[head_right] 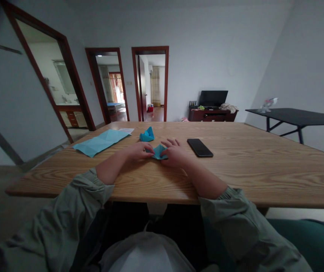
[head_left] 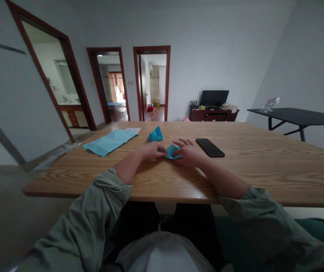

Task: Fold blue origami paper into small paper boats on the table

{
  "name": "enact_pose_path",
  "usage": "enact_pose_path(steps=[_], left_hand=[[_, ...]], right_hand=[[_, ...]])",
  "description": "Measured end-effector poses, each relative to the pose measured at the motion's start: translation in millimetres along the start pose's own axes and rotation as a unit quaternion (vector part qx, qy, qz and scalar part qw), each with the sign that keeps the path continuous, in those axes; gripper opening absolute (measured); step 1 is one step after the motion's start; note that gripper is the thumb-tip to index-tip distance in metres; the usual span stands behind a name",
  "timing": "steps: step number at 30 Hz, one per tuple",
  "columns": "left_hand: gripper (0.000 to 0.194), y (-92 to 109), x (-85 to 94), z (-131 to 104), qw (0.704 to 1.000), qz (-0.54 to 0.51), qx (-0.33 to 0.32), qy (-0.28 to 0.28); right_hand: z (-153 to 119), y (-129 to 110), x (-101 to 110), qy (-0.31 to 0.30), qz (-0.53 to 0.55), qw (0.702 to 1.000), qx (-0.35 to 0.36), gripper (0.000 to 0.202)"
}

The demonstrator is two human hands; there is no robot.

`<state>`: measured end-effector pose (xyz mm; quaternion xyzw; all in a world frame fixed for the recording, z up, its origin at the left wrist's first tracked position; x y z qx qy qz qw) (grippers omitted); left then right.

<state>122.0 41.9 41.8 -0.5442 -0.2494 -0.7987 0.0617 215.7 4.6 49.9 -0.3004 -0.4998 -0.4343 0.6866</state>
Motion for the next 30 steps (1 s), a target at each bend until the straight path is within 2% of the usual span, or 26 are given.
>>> enact_pose_path(steps=[6, 12, 15, 22, 30], left_hand=[[0.023, -4.8, 0.0, -2.1, 0.999, 0.020, 0.035, 0.000], [0.025, -2.3, 0.7, -3.1, 0.998, 0.025, 0.049, -0.012], [0.026, -1.9, 0.4, -3.0, 0.998, 0.021, 0.048, -0.015], [0.025, -1.2, 1.2, -4.1, 0.998, 0.014, 0.058, -0.011], [0.024, -2.7, 7.3, -6.8, 0.996, 0.018, 0.083, 0.007]], right_hand=[[0.9, -0.9, -4.2, -0.030, 0.023, 0.999, 0.015, 0.025], [1.2, -2.1, 0.6, -0.005, 0.045, 0.999, 0.022, 0.023], [2.2, -2.7, -0.8, -0.014, 0.049, 0.998, 0.021, 0.022], [3.7, -3.6, -7.6, -0.033, 0.026, 0.999, 0.019, 0.020], [2.1, -7.3, -9.2, -0.024, -0.008, 1.000, 0.012, 0.021]])
Point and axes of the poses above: each hand's wrist, its own z-axis towards the middle knuckle, its own x-axis out of the back of the hand, y = z × x, the point moved 10 cm from there along z, towards the middle knuckle, and after that the axes turned 12 degrees about -x, right-handed, at the moved point
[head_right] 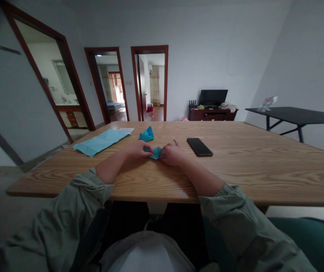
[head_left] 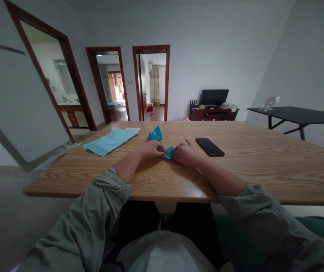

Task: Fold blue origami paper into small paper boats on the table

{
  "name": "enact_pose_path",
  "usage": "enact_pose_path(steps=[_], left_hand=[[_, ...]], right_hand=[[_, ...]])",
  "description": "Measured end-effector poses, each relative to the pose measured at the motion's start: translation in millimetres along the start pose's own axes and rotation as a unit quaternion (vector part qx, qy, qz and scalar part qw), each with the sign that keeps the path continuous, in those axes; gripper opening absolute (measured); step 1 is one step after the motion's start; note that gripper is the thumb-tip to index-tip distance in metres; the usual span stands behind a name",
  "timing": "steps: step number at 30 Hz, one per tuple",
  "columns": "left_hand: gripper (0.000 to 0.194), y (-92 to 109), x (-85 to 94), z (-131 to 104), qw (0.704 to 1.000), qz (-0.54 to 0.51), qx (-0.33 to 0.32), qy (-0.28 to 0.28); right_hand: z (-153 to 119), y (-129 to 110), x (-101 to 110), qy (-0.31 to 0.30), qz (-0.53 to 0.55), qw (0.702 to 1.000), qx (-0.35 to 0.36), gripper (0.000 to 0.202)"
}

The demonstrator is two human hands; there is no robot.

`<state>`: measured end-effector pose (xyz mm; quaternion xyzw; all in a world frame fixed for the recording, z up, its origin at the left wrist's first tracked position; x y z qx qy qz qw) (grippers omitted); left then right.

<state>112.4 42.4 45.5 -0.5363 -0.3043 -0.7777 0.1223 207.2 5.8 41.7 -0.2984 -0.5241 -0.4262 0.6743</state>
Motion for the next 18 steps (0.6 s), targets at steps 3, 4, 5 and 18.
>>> enact_pose_path(steps=[3, 4, 5, 18], left_hand=[[0.022, -1.7, 2.9, -1.4, 1.000, -0.006, -0.001, 0.020], [0.023, -2.3, 5.9, -1.8, 0.999, -0.014, -0.001, 0.039], [0.028, -2.8, 10.8, -2.3, 0.997, -0.028, -0.003, 0.068], [0.051, -43.0, 12.3, -6.8, 0.768, -0.594, 0.093, 0.221]], right_hand=[[0.7, 2.9, -0.3, 0.015, -0.017, 1.000, -0.003, 0.019], [1.0, 4.5, 0.6, 0.024, -0.023, 0.999, -0.006, 0.019], [1.3, 6.4, 2.4, 0.035, -0.029, 0.999, -0.012, 0.019], [-11.7, -2.5, 51.0, 0.228, 0.011, 0.974, -0.002, 0.018]])
Point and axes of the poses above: each hand's wrist, its own z-axis towards the middle knuckle, its own x-axis out of the back of the hand, y = z × x, the point moved 10 cm from there along z, towards the middle knuckle, and after that the axes turned 12 degrees about -x, right-handed, at the moved point
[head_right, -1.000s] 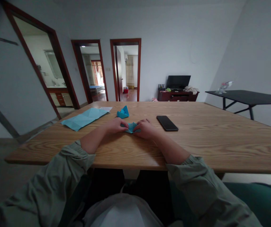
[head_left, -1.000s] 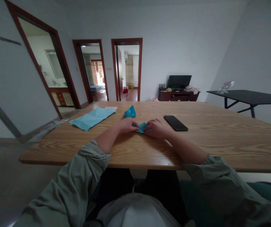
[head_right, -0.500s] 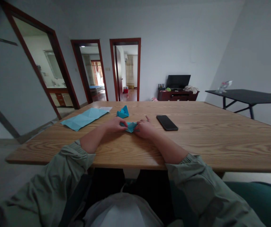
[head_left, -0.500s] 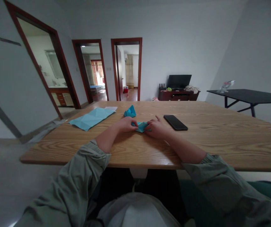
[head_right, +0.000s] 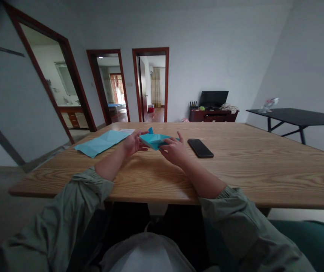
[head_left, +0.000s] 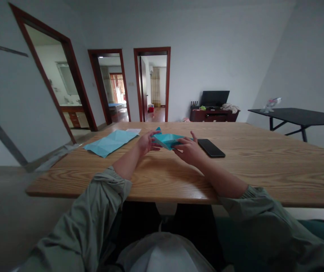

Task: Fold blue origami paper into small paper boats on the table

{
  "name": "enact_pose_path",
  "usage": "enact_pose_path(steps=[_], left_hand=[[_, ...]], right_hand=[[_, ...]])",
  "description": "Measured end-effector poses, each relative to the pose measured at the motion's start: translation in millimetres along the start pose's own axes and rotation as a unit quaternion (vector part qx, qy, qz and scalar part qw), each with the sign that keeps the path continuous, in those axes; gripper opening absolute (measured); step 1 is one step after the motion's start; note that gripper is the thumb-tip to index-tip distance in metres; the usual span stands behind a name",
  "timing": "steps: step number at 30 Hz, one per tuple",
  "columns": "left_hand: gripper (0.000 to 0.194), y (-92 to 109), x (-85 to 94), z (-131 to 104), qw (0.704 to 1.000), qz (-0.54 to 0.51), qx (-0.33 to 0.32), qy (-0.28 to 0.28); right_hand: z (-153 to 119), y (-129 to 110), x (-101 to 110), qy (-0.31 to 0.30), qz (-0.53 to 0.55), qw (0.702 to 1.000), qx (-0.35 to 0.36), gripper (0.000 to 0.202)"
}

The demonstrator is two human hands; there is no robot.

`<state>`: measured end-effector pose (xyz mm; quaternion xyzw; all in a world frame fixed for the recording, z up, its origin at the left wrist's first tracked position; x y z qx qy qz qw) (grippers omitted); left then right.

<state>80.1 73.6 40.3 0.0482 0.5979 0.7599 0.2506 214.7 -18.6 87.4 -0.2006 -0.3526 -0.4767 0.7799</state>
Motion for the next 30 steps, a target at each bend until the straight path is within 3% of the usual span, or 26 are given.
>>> enact_pose_path(steps=[6, 12, 18, 23, 30], left_hand=[[0.059, -21.2, -24.0, -15.1, 0.990, -0.021, 0.110, -0.088], [0.036, -29.1, -14.1, -21.2, 0.981, 0.102, 0.151, -0.064], [0.024, -28.5, -19.7, -23.2, 0.969, 0.169, 0.147, -0.099], [0.038, -33.2, -24.6, -26.3, 0.958, 0.186, 0.153, -0.158], [0.052, -39.8, -21.0, -21.7, 0.948, 0.237, 0.126, -0.173]], right_hand=[[-2.3, -14.9, 2.3, -0.004, 0.029, 0.998, 0.046, 0.015], [-9.8, -39.7, -8.0, -0.068, 0.015, 0.991, 0.119, 0.014], [-14.2, -51.2, -14.3, -0.106, -0.004, 0.984, 0.145, 0.012], [-14.1, -50.8, -12.5, -0.096, 0.000, 0.985, 0.144, 0.014], [-12.7, -49.0, -7.1, -0.070, 0.006, 0.988, 0.141, 0.014]])
Point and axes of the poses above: each hand's wrist, its own z-axis towards the middle knuckle, its own x-axis out of the back of the hand, y = z × x, the point moved 10 cm from there along z, towards the middle knuckle, and after that the axes turned 12 degrees about -x, right-handed, at the moved point
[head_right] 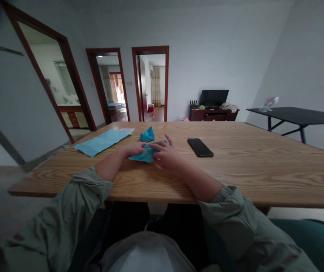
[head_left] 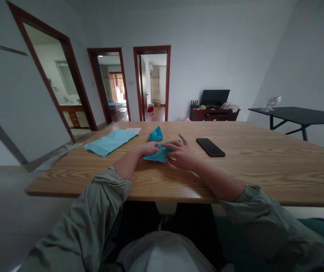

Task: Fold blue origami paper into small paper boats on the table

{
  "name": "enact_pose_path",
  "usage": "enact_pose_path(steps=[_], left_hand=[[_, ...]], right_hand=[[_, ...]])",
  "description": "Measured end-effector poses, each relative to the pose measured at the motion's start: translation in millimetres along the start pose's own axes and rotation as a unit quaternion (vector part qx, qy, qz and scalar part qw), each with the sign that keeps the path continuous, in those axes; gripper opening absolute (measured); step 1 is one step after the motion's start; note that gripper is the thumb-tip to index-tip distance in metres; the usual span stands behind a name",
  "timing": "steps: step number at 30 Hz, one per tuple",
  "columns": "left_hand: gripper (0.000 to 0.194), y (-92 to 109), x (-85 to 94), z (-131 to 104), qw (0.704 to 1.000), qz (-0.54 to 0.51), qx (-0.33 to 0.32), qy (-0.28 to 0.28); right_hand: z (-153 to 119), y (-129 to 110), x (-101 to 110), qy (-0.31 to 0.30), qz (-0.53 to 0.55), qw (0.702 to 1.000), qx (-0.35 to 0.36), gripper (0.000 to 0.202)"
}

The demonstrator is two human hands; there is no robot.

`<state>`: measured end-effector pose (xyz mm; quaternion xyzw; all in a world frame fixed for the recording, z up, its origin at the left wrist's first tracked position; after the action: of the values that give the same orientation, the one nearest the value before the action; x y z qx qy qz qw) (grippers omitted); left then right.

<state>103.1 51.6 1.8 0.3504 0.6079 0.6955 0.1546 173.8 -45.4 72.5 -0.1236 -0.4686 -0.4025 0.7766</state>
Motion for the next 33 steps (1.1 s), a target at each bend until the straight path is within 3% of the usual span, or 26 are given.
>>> enact_pose_path(steps=[16, 33], left_hand=[[0.045, 9.7, 3.4, -0.8, 0.998, 0.058, -0.027, 0.031], [0.036, 7.2, -3.7, -2.5, 0.999, -0.016, 0.012, 0.031]], right_hand=[[0.1, -3.0, -10.4, -0.025, -0.017, 1.000, -0.006, 0.019], [1.3, 7.7, -13.7, -0.016, 0.001, 0.999, -0.041, 0.019]])
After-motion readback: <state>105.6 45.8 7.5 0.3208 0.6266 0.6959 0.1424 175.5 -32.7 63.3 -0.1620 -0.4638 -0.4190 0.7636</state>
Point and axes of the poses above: each hand's wrist, its own z-axis towards the middle knuckle, its own x-axis out of the back of the hand, y = z × x, the point moved 10 cm from there along z, towards the middle knuckle, and after that the axes turned 12 degrees about -x, right-handed, at the moved point
